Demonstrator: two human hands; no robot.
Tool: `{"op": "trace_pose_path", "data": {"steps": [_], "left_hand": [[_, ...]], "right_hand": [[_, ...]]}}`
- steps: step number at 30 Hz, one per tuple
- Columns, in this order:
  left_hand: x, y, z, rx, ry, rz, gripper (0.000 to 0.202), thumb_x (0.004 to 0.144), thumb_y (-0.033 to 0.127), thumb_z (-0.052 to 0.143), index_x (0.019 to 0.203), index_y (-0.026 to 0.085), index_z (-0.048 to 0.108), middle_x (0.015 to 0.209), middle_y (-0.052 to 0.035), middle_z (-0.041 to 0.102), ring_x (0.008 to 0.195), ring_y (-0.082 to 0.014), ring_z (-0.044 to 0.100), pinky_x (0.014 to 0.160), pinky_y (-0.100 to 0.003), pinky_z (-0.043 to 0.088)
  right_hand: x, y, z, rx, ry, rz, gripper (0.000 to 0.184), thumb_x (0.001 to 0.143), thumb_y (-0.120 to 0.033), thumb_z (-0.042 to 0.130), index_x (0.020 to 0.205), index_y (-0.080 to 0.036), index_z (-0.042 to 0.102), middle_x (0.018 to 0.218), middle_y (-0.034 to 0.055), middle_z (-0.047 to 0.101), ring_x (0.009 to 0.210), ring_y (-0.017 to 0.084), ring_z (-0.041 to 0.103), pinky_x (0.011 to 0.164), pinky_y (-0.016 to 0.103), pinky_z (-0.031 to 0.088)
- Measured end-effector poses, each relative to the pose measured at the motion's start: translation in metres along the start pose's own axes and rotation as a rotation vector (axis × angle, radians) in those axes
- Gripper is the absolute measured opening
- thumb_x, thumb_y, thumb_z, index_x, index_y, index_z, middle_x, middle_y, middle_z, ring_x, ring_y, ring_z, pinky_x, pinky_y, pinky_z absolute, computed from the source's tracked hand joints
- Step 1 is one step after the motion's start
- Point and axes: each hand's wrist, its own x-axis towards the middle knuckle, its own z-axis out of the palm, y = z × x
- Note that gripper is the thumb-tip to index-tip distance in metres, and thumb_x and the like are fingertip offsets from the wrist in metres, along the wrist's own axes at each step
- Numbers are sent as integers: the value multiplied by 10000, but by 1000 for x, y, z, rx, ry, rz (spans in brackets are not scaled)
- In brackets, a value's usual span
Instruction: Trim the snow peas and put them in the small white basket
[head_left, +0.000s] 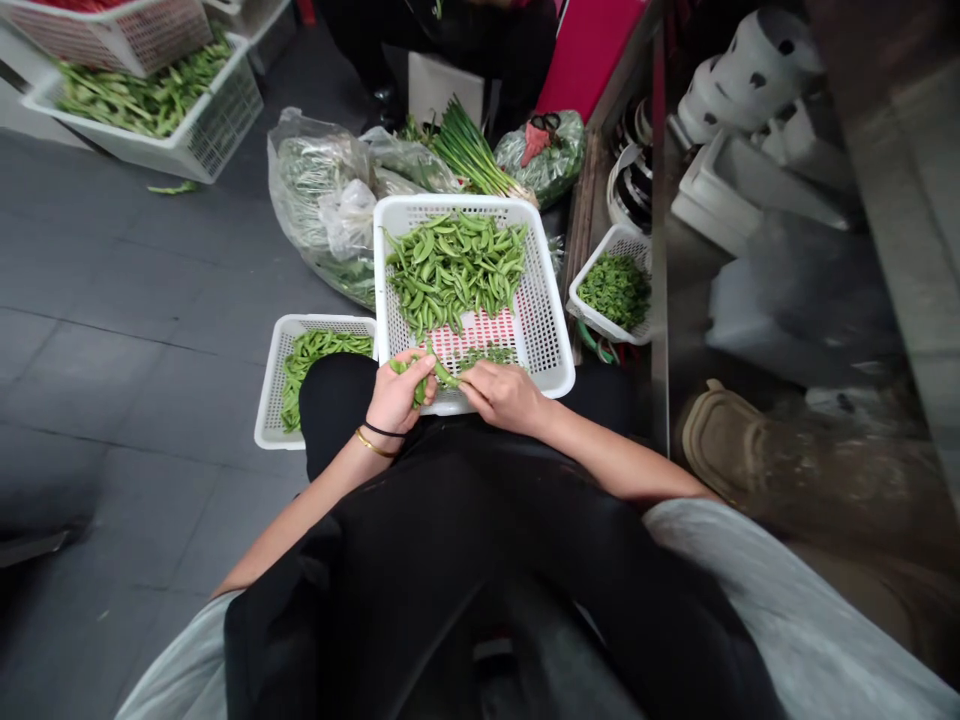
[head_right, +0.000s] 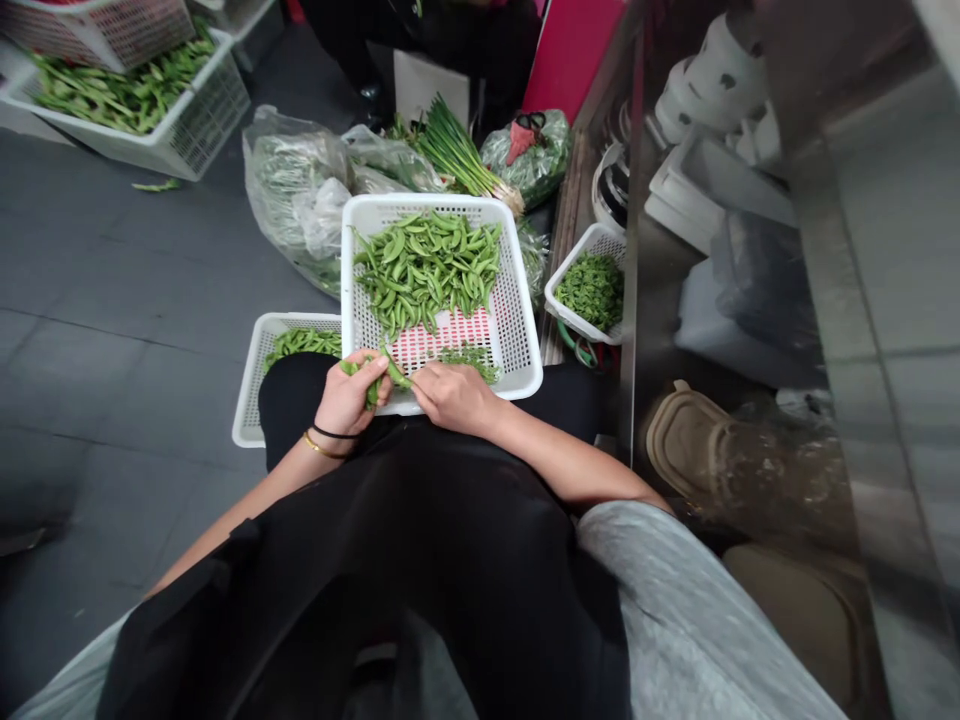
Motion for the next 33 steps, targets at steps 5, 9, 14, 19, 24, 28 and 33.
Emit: {"op": "trace_pose_path", "data": {"steps": [5,9,14,19,24,28,33], "left_hand": [[-2,0,-4,164,-26,-3,261,654,286,757,729,135,558,406,35,520,323,-69,431,332,-164,308],[-4,-1,-11,183,-324,-197,266,640,298,770,727,122,590,380,37,490,300,-66,412,316,-158,290],[-4,3,-14,102,-465,-280,242,640,296,752,733,111,627,549,-48,643,287,-52,414,290,-162,283],[0,1,-19,70,-415,-320,209,643,280,723,741,112,644,547,-47,649,275,-67,424,267,-168,274],[1,-2,-20,135,-454,-327,199,682,305,670,729,112,661,527,-40,623,293,-68,403,278,-179,259],[-7,14,-9,494,-493,-143,157,651,285,721,700,143,677,556,-32,621,389,-85,447,369,-193,329],[-25,27,7,646,-274,251,118,569,160,779,627,183,680,591,-23,590,574,-124,493,545,-211,397]], "right_hand": [[4,-6,3,-59,-195,-56,202,824,-191,441,734,-127,609,714,77,621,601,133,505,556,247,339],[3,-8,0,350,-266,-129,180,757,-138,443,612,-161,548,647,12,596,578,92,494,575,208,364],[0,30,-9,887,-119,256,152,774,-226,453,680,-168,558,538,-35,540,475,81,499,506,198,409],[-5,59,-27,632,74,490,286,850,-360,438,929,-147,611,664,13,598,557,117,556,568,250,468],[-1,22,-25,78,-102,14,362,896,-407,463,1170,-191,557,1060,110,595,881,189,565,731,293,449],[9,9,-13,64,-257,-181,261,931,-277,382,839,-157,595,768,64,586,716,154,535,647,261,400],[16,4,2,746,-145,156,342,941,-390,325,715,-180,470,572,-18,526,552,104,523,570,222,416]]}}
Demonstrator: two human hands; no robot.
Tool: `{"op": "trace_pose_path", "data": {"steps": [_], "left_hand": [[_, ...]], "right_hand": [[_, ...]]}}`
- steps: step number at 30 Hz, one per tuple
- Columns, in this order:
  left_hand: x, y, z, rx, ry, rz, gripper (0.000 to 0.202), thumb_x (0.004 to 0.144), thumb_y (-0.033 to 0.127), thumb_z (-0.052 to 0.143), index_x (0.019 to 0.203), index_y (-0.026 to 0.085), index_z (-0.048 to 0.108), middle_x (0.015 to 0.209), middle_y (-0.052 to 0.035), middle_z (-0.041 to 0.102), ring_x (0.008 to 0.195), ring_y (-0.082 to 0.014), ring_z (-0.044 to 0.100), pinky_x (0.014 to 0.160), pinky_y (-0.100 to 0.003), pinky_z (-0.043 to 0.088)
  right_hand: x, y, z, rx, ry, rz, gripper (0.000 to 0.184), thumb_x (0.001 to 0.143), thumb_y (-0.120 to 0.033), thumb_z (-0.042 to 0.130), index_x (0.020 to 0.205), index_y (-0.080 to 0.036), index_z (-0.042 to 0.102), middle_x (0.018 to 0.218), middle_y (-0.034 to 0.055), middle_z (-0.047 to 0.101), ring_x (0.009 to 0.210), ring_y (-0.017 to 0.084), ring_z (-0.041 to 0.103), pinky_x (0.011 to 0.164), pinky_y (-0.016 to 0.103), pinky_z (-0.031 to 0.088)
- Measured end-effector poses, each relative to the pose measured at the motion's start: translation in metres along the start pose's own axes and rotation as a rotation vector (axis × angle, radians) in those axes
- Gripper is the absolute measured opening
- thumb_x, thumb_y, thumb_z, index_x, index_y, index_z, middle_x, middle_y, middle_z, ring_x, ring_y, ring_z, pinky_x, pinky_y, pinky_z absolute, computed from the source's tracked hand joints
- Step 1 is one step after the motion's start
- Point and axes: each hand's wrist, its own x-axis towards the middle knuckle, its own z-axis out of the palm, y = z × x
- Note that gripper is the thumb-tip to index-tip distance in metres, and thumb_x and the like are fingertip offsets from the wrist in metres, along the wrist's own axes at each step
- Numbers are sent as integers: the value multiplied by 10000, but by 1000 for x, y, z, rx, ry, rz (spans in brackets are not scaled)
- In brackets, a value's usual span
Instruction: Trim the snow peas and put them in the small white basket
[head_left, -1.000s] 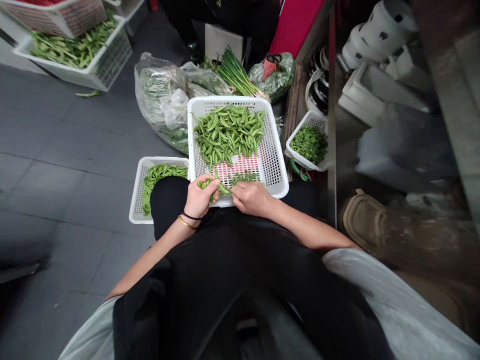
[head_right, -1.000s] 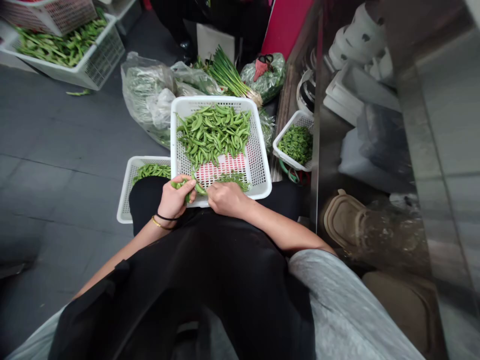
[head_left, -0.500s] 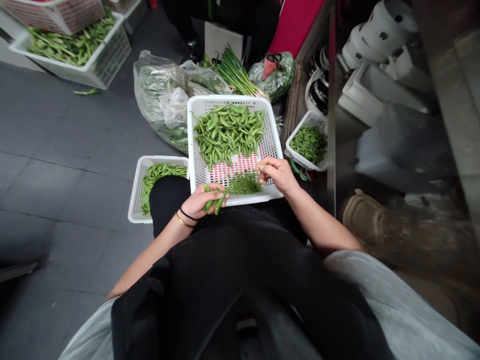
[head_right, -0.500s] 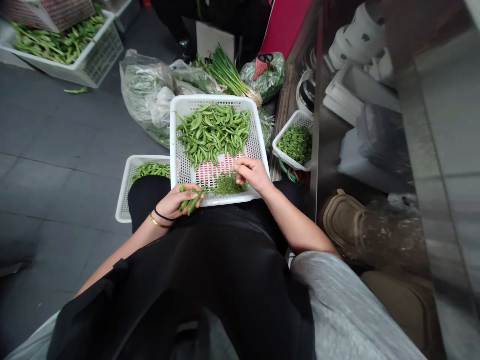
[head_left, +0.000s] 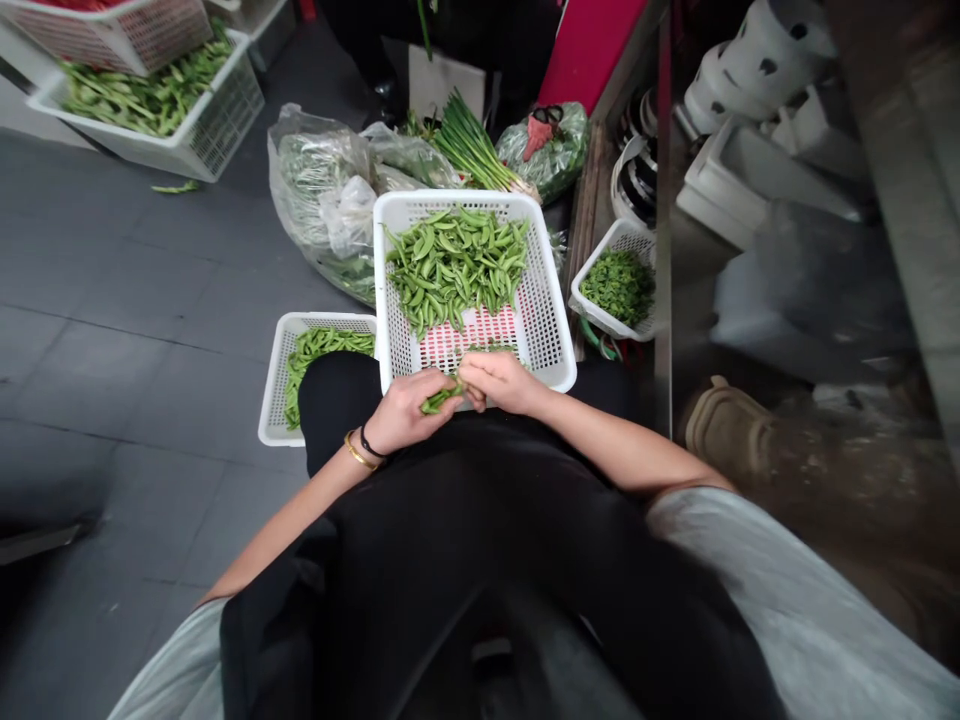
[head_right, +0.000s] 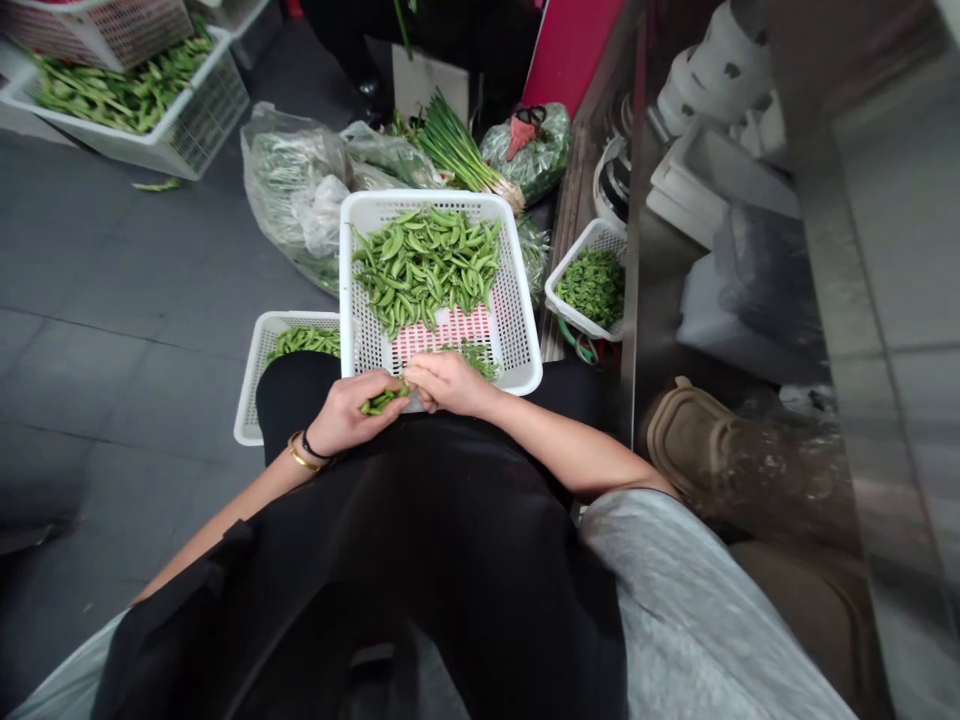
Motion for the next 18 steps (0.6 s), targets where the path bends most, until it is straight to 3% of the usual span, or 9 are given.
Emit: {"op": "trace_pose_path", "data": {"steps": [3,5,7,10,12,15,18], "left_hand": [[0,-5,1,-85,303,4,108,611,183,761,663,175,666,594,-14,582,533,-109,480,520,-214,386],[5,-12,-6,-230,470,8,113,667,242,723,689,178,633,544,10,557,458,-94,455,466,-212,367],[14,-18,-17,-459,537,5,153,704,303,673,684,180,582,520,18,552,400,-90,443,400,-208,338],[25,-26,-32,-784,395,-103,202,679,333,636,637,169,526,558,-4,579,407,-99,473,340,-190,294],[28,-31,-34,-904,250,-231,183,648,316,639,683,159,550,580,-13,593,427,-99,484,334,-175,287],[27,-37,-28,-957,113,-352,270,623,272,666,855,157,587,611,-16,615,428,-91,475,342,-165,298],[26,-40,-22,-936,12,-364,266,624,226,709,831,158,556,587,9,579,417,-76,460,361,-170,322]], "right_hand": [[0,7,3,393,119,128,365,925,-479,318,790,-179,476,510,-55,494,477,98,532,496,206,420],[-2,18,-7,372,108,161,370,906,-490,368,800,-166,512,511,-57,501,475,95,535,506,208,425],[-2,33,-26,153,-32,219,331,887,-448,439,805,-154,569,531,-46,536,496,92,542,557,216,433],[11,59,-51,-369,-257,342,283,777,-387,629,966,-176,636,707,7,656,655,139,610,650,247,437],[31,75,-54,-674,-245,412,354,765,-399,645,1053,-193,629,899,66,694,819,204,635,702,280,444],[72,95,-37,-895,-141,449,345,895,-391,457,1107,-159,598,1088,141,661,986,253,615,786,322,454],[106,111,-15,-929,-140,460,356,919,-316,402,1147,-98,568,1149,195,627,1046,264,600,842,339,450]]}}
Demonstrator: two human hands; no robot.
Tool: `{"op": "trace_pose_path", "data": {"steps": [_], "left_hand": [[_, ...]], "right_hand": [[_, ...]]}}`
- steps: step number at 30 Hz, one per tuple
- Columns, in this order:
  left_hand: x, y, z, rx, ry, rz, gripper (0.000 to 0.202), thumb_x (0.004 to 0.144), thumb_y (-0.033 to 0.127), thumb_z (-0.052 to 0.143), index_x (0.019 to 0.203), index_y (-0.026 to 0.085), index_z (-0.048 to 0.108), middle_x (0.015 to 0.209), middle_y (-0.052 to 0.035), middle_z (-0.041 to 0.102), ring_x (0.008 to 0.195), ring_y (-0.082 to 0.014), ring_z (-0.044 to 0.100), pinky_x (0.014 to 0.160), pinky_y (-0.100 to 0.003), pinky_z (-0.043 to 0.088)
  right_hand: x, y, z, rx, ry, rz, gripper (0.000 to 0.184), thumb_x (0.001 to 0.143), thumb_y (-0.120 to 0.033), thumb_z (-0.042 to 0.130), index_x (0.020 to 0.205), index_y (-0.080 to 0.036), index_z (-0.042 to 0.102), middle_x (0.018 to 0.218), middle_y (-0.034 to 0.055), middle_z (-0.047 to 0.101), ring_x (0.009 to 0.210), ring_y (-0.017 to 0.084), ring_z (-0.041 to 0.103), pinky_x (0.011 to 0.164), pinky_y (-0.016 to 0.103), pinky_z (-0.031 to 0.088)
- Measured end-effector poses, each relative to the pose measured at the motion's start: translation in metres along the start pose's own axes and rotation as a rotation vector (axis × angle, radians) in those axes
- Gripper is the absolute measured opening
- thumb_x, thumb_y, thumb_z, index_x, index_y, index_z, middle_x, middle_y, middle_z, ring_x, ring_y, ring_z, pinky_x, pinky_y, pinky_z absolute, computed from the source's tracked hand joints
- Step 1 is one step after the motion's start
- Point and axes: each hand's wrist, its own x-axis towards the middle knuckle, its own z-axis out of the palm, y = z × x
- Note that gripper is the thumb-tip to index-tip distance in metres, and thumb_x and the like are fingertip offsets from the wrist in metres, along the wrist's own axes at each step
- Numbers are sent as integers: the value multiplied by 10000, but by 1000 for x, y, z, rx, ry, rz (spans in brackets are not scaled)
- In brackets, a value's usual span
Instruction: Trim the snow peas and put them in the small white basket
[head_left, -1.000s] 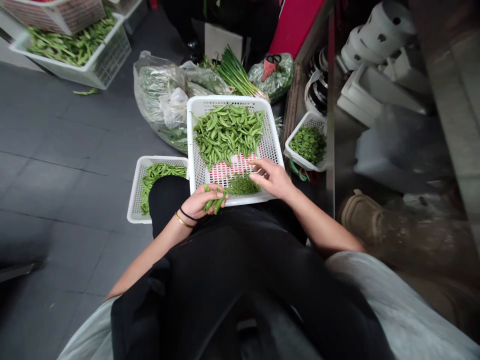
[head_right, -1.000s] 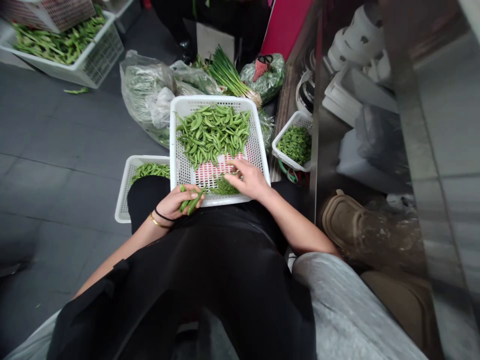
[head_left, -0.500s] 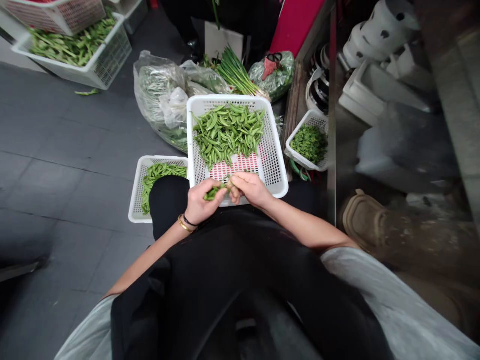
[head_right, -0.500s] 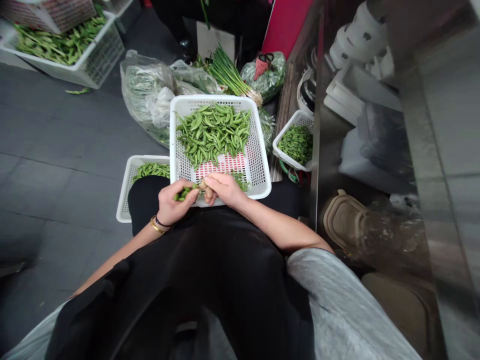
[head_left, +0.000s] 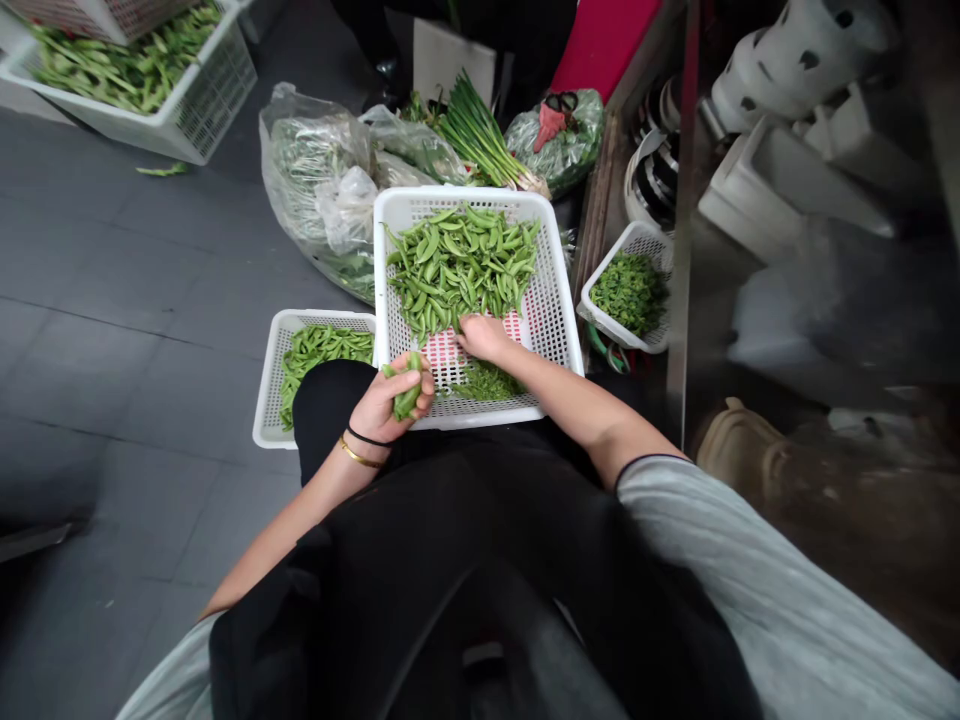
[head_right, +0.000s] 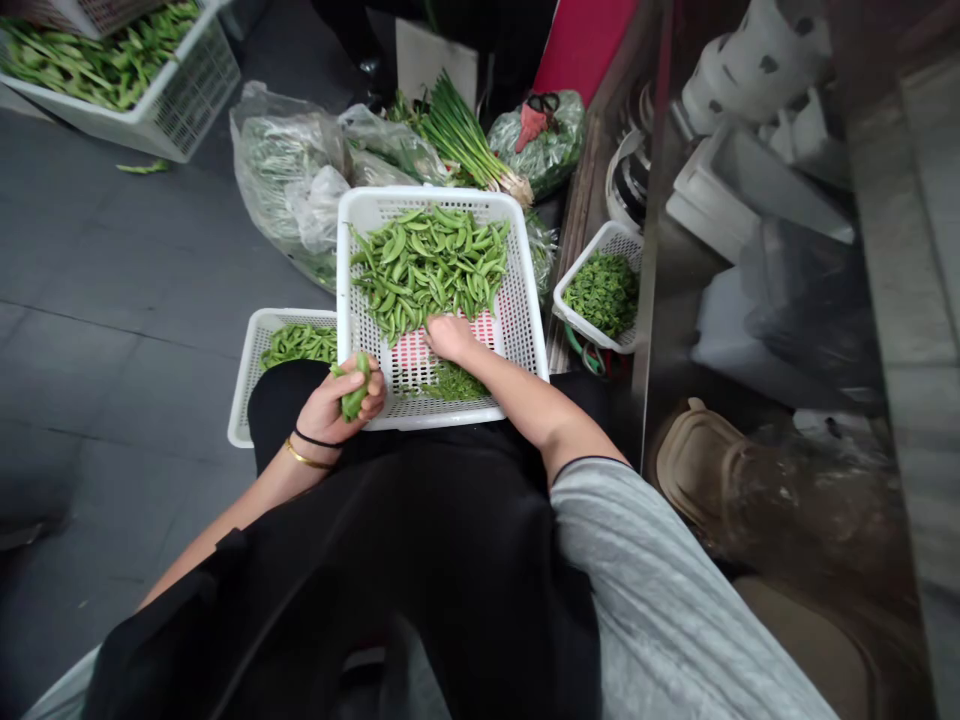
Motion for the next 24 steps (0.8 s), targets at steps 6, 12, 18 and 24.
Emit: {"op": "trace_pose_path", "data": {"steps": [6,12,18,24], "left_hand": [[5,-3,-5,176,130,-2,279,635,224,759,683,149,494,477,50,486,358,-61,419,348,-175,295],[10,-14,-3,172,186,-54,319,641,191,724,924,103,606,549,10,587,380,-69,441,349,-182,290],[-5,-12,2,141,121,-87,445,599,140,747,1024,108,621,574,21,574,410,-61,452,378,-182,318],[-6,-15,-6,156,181,-85,340,599,210,787,877,97,628,441,74,426,349,-43,372,335,-157,225]], "right_hand": [[8,7,10,30,-30,28,295,886,-222,411,1055,-112,626,1093,161,655,1000,235,623,831,306,458],[-14,11,8,83,71,-20,300,904,-302,404,1040,-161,631,1061,97,675,987,215,628,847,295,469],[19,-8,10,58,17,80,301,890,-243,443,1035,-70,641,1069,208,662,1003,267,637,835,339,496],[10,-1,14,50,36,83,304,887,-176,431,1133,-68,574,1105,214,645,1037,268,625,866,356,488]]}}
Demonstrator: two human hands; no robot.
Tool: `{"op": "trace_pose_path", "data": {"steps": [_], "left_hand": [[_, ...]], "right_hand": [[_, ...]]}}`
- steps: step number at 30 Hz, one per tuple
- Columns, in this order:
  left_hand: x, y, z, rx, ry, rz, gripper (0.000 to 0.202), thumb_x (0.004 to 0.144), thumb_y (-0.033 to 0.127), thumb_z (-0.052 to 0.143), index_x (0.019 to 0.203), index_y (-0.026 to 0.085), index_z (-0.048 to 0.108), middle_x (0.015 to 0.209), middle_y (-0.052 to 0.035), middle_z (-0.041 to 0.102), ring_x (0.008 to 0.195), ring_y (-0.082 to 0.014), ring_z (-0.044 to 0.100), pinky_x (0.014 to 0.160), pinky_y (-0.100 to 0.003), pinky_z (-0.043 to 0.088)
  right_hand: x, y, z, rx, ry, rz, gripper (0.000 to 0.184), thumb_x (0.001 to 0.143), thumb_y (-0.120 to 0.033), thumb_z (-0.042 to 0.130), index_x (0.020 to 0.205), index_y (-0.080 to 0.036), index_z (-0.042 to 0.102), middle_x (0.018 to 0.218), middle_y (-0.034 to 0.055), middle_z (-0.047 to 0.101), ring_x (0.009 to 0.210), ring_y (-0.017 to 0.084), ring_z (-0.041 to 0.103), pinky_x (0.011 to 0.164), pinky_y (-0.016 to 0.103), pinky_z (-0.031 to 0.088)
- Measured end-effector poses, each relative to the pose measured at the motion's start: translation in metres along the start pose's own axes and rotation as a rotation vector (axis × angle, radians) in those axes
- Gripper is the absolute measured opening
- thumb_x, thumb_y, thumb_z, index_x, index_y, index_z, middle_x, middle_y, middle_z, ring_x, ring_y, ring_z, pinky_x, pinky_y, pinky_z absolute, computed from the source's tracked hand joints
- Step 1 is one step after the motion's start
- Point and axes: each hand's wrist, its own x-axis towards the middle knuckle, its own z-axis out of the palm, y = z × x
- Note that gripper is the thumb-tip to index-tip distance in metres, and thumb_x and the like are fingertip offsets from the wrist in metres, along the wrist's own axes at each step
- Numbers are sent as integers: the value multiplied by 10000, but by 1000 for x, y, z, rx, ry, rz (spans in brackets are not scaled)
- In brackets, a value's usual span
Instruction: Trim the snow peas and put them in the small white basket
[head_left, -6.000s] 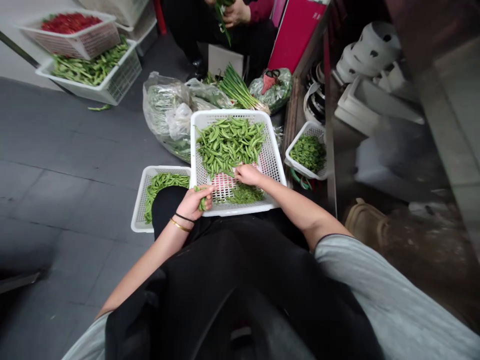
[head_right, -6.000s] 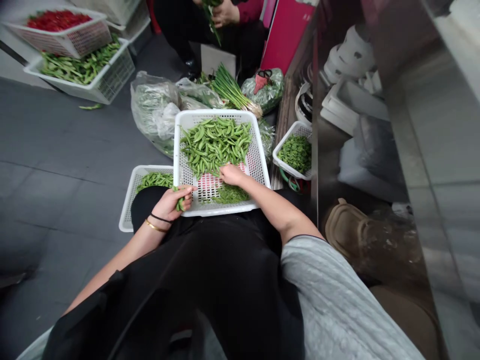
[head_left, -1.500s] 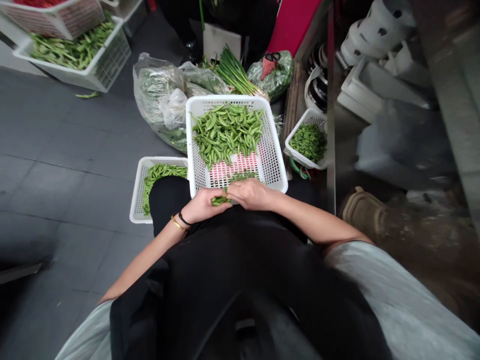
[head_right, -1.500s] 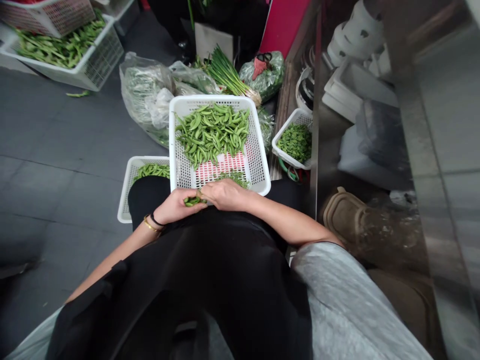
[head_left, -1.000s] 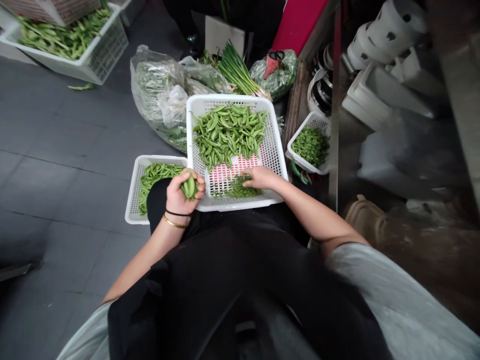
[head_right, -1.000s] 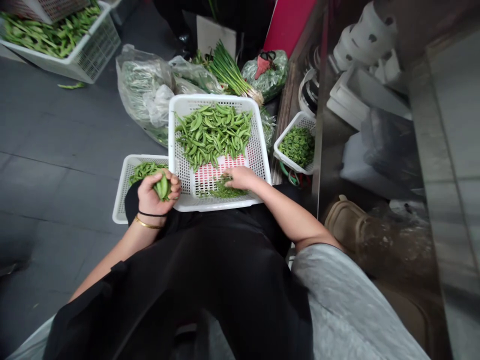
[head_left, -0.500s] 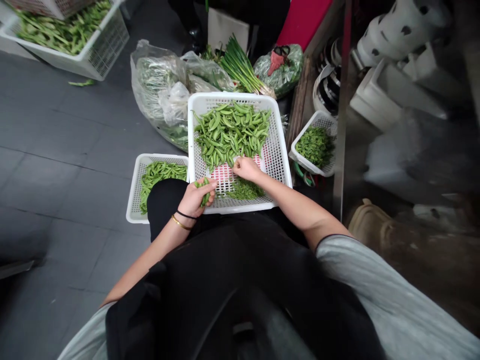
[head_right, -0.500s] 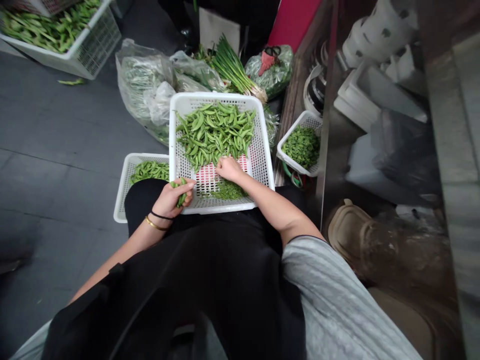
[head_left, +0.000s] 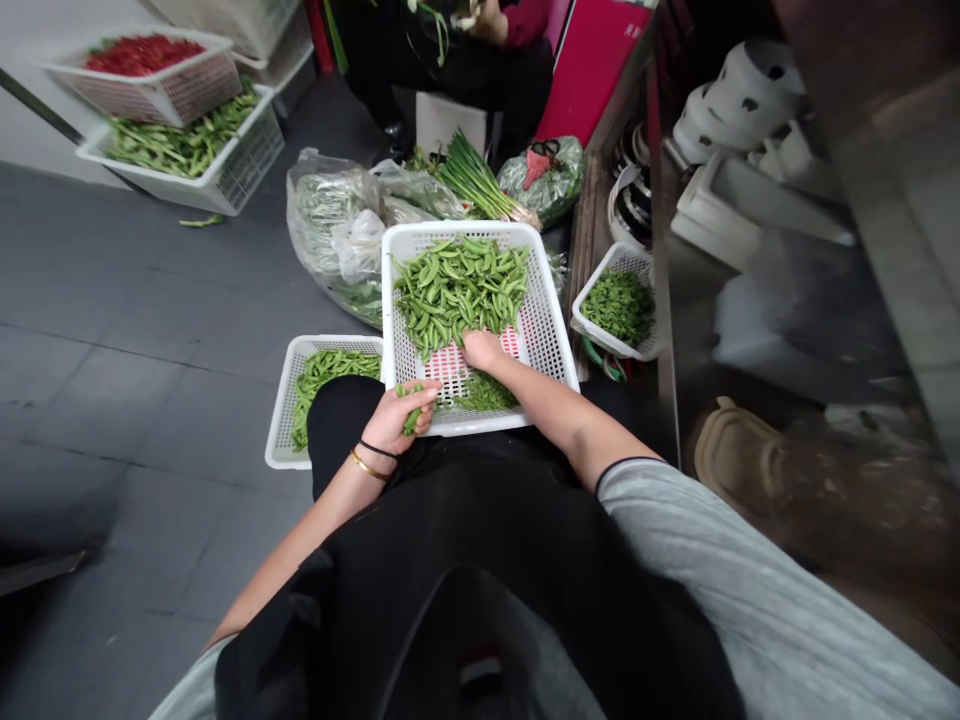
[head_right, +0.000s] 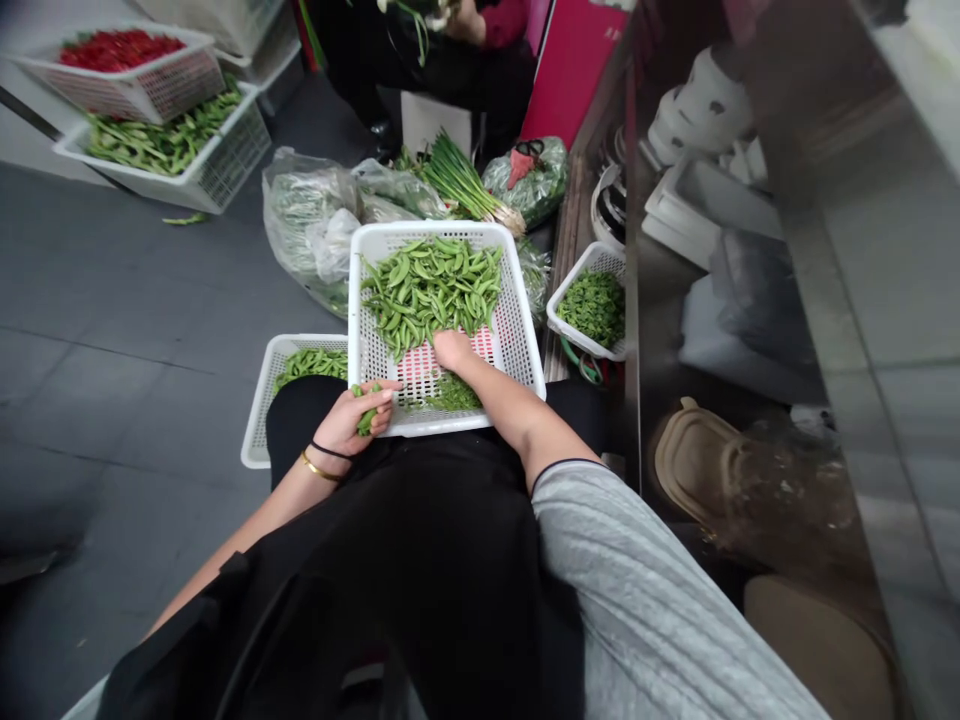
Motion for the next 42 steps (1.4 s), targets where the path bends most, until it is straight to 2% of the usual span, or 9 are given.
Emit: {"op": "trace_pose_path", "data": {"steps": [5,11,17,22,25,28,35,39,42], "left_hand": [[8,-2,2,18,42,-1,312,576,245,803,653,119,528,542,12,560,387,-51,444,348,-171,306],[3,1,-2,8,-2,-10,317,578,240,809,723,123,552,524,46,514,401,-47,445,377,-172,336],[20,0,10,231,175,155,451,544,319,825,870,101,603,558,5,595,371,-74,469,356,-203,364],[32,-3,23,270,140,207,354,570,319,810,700,145,529,415,48,500,334,-77,443,348,-189,338],[29,0,25,116,77,139,336,604,291,793,671,151,496,421,56,472,352,-64,426,355,-175,322],[24,3,23,16,-20,31,316,615,270,790,691,135,515,461,61,448,380,-47,412,356,-154,298],[15,4,21,73,-250,-53,224,674,241,746,776,118,590,506,49,450,381,-34,393,367,-157,290],[8,7,22,185,-283,-103,286,670,255,737,891,103,636,554,4,544,364,-31,380,358,-167,277],[6,8,19,226,-260,-121,295,661,247,736,906,110,644,583,-22,589,371,-45,412,356,-174,292]], "right_hand": [[-9,-7,-2,28,30,-26,330,885,-151,430,1195,-74,514,1091,207,652,1060,250,612,910,361,456],[-5,-6,-15,172,14,48,242,828,-194,522,1005,-73,635,1017,202,679,934,229,660,785,278,476],[-64,-5,-27,402,-14,-47,187,810,-298,536,862,-164,654,711,9,677,625,97,608,593,171,415],[-115,-11,-28,610,192,-269,122,750,-282,617,771,-170,572,625,-33,584,563,83,506,566,181,352],[-122,-8,-29,647,336,-366,181,845,-319,524,733,-177,524,662,-9,575,605,95,503,614,201,362],[-125,-8,-32,766,374,-444,207,872,-306,478,706,-184,487,637,-8,562,603,100,508,637,212,383],[-134,-11,-35,1253,-59,-419,248,887,-368,451,714,-191,456,452,-83,490,406,73,461,499,192,404],[-120,24,-39,1405,111,-202,292,877,-443,438,712,-206,396,452,-96,425,382,71,428,432,184,376],[-118,47,-50,1200,320,-106,313,897,-463,395,722,-204,400,524,-61,451,461,87,471,491,207,409]]}}
